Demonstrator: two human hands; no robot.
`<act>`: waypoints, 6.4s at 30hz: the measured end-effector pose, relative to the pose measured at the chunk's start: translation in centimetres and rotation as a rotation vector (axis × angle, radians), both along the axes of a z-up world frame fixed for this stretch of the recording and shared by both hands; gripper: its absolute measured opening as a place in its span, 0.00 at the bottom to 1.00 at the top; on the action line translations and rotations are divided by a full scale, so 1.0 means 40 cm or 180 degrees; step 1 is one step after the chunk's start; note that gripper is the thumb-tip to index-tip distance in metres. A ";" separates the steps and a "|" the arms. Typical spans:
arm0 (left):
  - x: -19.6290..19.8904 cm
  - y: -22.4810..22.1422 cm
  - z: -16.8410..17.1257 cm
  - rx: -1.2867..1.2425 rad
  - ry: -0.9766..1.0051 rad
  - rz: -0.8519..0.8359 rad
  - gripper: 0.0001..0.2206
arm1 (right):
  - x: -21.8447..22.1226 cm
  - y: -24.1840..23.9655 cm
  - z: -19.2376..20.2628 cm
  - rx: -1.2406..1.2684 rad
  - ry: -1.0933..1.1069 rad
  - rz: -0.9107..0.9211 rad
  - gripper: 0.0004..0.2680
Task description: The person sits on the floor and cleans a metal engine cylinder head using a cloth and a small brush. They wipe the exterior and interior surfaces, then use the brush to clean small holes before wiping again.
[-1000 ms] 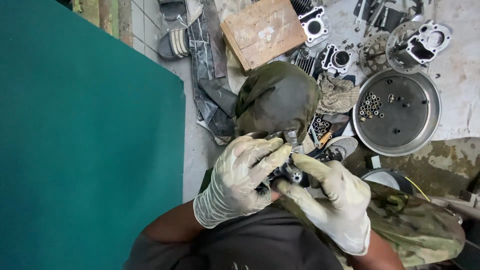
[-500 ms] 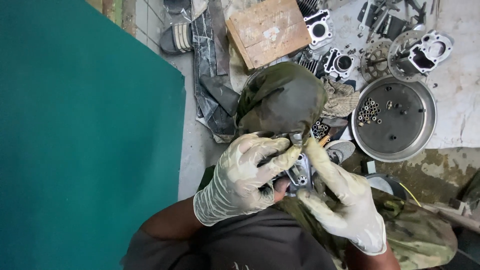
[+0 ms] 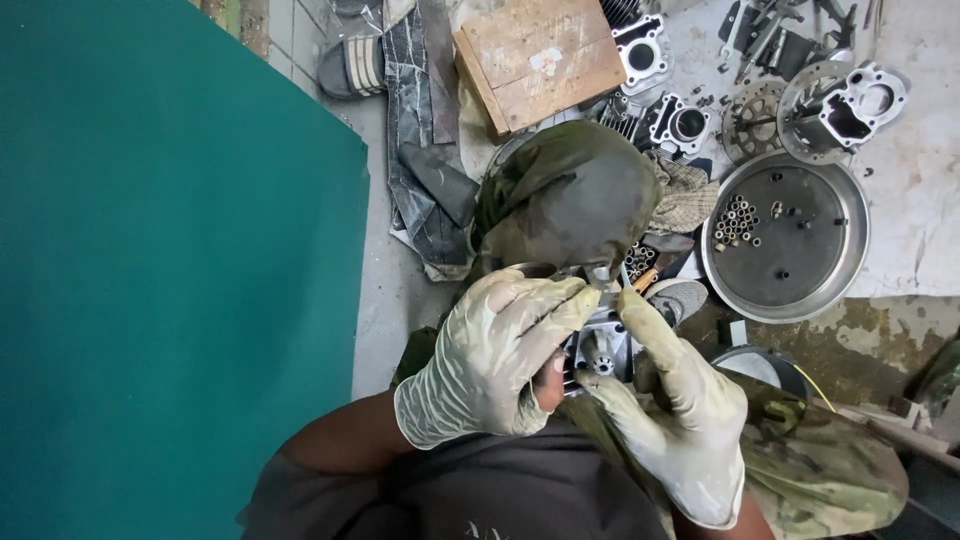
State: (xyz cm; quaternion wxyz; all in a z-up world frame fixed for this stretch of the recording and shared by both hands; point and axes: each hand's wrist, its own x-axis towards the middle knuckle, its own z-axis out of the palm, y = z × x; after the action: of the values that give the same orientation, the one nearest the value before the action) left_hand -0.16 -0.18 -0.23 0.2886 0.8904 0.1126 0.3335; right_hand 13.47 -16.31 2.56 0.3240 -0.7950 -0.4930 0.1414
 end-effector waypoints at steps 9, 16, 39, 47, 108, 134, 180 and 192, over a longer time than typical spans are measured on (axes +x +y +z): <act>0.000 -0.005 -0.012 -0.0041 -0.0038 -0.0079 0.21 | -0.017 0.005 -0.012 0.0238 0.0001 -0.0123 0.24; -0.003 0.002 -0.009 -0.0062 -0.0003 -0.0101 0.19 | -0.028 0.017 -0.004 0.0250 0.0286 -0.0240 0.24; -0.012 -0.011 -0.034 -0.0100 -0.0185 -0.0005 0.18 | -0.042 0.024 -0.013 0.0784 0.0770 -0.0108 0.22; -0.020 -0.010 -0.038 -0.0196 -0.0072 -0.0060 0.18 | -0.022 0.004 -0.018 0.0290 0.0500 -0.0063 0.22; -0.006 -0.004 -0.035 -0.0408 -0.0363 -0.0032 0.16 | -0.016 0.004 0.018 -0.0044 -0.0172 0.0136 0.19; -0.013 -0.009 -0.033 -0.0372 -0.0229 -0.0077 0.20 | 0.038 -0.013 0.053 -0.0298 -0.0414 0.0809 0.19; -0.023 0.001 -0.040 -0.0325 -0.0376 -0.0057 0.14 | -0.022 -0.009 -0.004 0.0057 0.0686 -0.0269 0.22; -0.025 0.000 -0.043 -0.0340 -0.0309 -0.0058 0.13 | -0.027 0.000 -0.059 0.0413 0.0205 -0.0102 0.19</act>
State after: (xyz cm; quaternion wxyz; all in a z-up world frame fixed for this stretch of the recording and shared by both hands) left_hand -1.16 -0.19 -1.95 0.3439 0.8575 0.1080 0.3671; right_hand 12.39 -16.31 0.21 0.3927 -0.7751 -0.4777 0.1295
